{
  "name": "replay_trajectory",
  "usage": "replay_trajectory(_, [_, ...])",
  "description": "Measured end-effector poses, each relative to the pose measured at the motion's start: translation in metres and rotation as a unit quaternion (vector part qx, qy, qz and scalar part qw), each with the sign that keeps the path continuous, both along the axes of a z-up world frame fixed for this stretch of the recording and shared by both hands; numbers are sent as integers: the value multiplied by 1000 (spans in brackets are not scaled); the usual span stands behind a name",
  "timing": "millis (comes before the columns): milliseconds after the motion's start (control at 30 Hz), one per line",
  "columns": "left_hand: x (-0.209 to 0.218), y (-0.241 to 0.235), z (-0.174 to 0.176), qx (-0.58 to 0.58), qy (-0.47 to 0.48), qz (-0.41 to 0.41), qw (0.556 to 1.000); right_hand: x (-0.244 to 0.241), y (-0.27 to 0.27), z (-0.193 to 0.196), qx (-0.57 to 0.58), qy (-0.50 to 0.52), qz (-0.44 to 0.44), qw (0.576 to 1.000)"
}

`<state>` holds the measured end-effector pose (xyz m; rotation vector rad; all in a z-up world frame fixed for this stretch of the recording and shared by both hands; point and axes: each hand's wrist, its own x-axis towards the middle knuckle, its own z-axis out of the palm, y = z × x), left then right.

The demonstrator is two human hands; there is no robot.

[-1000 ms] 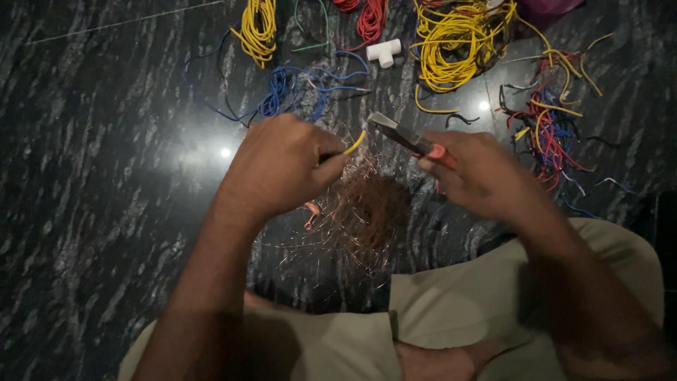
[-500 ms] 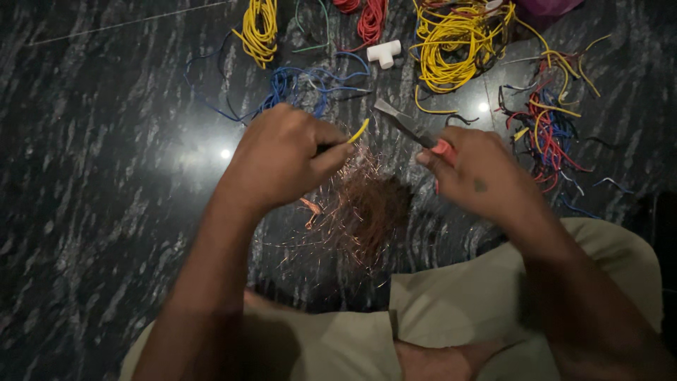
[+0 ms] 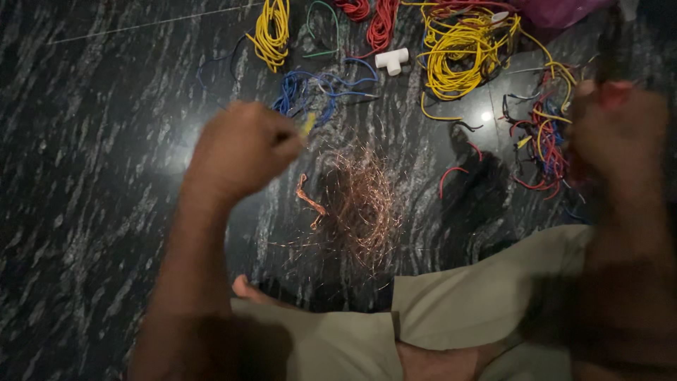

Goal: The person uses pliers to strip the insulation off electrical wires and bundles the exposed copper strands together by hand.

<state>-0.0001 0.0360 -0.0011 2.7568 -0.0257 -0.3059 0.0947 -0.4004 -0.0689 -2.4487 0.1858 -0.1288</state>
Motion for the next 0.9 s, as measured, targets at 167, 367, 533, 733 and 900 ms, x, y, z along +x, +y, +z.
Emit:
replay_trajectory(167, [0,34,6,-89,-132,140,977,-5,12,25,137,39,9,990])
replay_trajectory(367, [-20,75,21,-148,-186,240,941,-7,29,28,-138,141,275,941])
replay_trajectory(533, [-44,103,14,-172,-189,269,928,-32,65,17,-72,125,494,857])
replay_trajectory(733, [-59,121,-9,-205,-130,325,914,-55,106,43,-223,247,390,859])
replay_trajectory(900, [-60,118,-14,-248,-110,360,893,-59,117,42,-296,242,373,845])
